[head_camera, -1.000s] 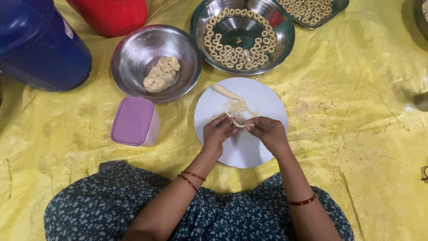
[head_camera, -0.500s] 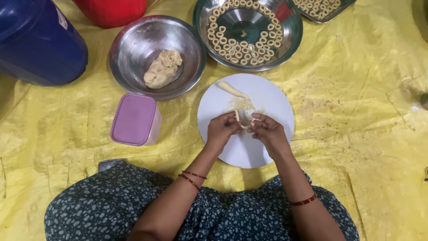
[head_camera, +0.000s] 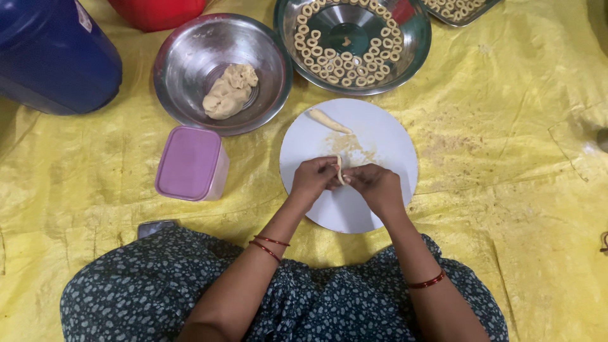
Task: The person sits on a yellow tarp and shapes dough into small rings by hand. They roll a piece of dough into a thin rope on a white plate, then join the ends to form a ring and place it into a metal bowl.
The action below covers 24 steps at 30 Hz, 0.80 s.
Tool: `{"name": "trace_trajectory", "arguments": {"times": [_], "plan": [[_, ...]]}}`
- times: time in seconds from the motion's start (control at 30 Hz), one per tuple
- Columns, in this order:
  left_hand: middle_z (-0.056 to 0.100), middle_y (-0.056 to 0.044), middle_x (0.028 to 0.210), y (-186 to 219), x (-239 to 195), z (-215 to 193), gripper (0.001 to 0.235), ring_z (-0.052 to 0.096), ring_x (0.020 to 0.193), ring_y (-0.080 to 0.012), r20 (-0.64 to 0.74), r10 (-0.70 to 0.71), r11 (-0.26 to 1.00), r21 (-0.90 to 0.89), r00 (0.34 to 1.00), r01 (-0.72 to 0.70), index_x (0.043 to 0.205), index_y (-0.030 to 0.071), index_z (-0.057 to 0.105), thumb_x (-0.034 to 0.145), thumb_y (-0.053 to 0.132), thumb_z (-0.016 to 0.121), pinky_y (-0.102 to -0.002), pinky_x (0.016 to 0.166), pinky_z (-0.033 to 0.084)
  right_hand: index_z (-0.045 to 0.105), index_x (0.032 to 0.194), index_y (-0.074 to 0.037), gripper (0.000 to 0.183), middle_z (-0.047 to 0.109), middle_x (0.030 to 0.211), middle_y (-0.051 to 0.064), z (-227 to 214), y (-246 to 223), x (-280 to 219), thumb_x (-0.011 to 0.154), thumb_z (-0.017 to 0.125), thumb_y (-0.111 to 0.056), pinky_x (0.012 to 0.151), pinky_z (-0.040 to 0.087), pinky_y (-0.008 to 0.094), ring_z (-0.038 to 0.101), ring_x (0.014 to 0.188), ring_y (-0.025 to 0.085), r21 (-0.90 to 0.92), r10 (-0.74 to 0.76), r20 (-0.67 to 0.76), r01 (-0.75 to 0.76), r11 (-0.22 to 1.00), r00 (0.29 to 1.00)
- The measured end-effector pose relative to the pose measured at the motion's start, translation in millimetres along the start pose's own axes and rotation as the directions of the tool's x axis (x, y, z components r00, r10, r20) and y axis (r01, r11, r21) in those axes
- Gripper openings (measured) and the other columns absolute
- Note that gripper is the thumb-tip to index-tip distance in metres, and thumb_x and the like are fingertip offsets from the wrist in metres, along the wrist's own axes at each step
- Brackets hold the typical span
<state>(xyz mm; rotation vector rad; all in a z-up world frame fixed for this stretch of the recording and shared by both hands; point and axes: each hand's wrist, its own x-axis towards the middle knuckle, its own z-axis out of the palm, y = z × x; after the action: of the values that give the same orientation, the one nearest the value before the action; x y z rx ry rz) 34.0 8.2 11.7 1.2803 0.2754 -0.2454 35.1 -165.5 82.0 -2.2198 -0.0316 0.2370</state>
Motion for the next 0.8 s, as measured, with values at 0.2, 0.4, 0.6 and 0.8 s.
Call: {"name": "trace_trajectory", "arguments": {"times": [0.2, 0.4, 0.6, 0.8], "plan": [[0.076, -0.008, 0.082, 4.6, -2.9, 0.6, 0.029, 0.069, 0.064, -0.0107, 0.013, 0.033, 0.981, 0.189, 0.999, -0.035, 0.118, -0.002, 0.074, 0.093, 0.011, 0.070, -0.024, 0.058, 0.057, 0.079, 0.098, -0.005, 0.017, 0.082, 0.093, 0.006, -0.3, -7.5, -3.6, 0.084, 0.081, -0.014, 0.074, 0.060, 0.027, 0.078, 0.081, 0.012, -0.032, -0.125, 0.000, 0.125, 0.992, 0.992], [0.076, -0.006, 0.082, 11.1, -7.5, -1.2, 0.024, 0.068, 0.062, -0.0095, 0.046, -0.053, 0.992, 0.114, 0.998, 0.048, 0.112, -0.003, 0.075, 0.092, 0.009, 0.071, -0.023, 0.055, 0.056, 0.075, 0.102, -0.004, 0.022, 0.080, 0.092, 0.005, -7.8, -25.2, -7.0, 0.082, 0.081, -0.011, 0.074, 0.059, 0.028, 0.076, 0.083, 0.014, -0.080, -0.126, 0.032, 0.128, 0.988, 0.992], [0.076, -0.006, 0.084, 13.6, -7.6, -3.3, 0.026, 0.069, 0.064, -0.0090, 0.084, -0.122, 0.988, 0.102, 0.989, 0.114, 0.108, -0.004, 0.076, 0.087, 0.010, 0.077, -0.022, 0.058, 0.057, 0.073, 0.104, -0.005, 0.024, 0.081, 0.094, 0.005, -9.4, -17.4, -3.6, 0.082, 0.082, -0.010, 0.077, 0.060, 0.028, 0.078, 0.084, 0.015, -0.031, -0.185, 0.107, 0.189, 0.981, 0.977], [0.077, -0.017, 0.092, 13.4, -5.2, -9.6, 0.061, 0.077, 0.072, -0.0215, 0.100, -0.311, 0.950, 0.066, 0.945, 0.305, 0.133, 0.001, 0.054, 0.080, 0.010, 0.081, -0.033, 0.062, 0.065, 0.073, 0.112, -0.006, 0.022, 0.078, 0.105, 0.007, -8.6, 2.3, 5.7, 0.090, 0.071, -0.002, 0.082, 0.062, 0.029, 0.076, 0.097, 0.019, 0.136, -0.222, 0.128, 0.205, 0.969, 0.966]]}}
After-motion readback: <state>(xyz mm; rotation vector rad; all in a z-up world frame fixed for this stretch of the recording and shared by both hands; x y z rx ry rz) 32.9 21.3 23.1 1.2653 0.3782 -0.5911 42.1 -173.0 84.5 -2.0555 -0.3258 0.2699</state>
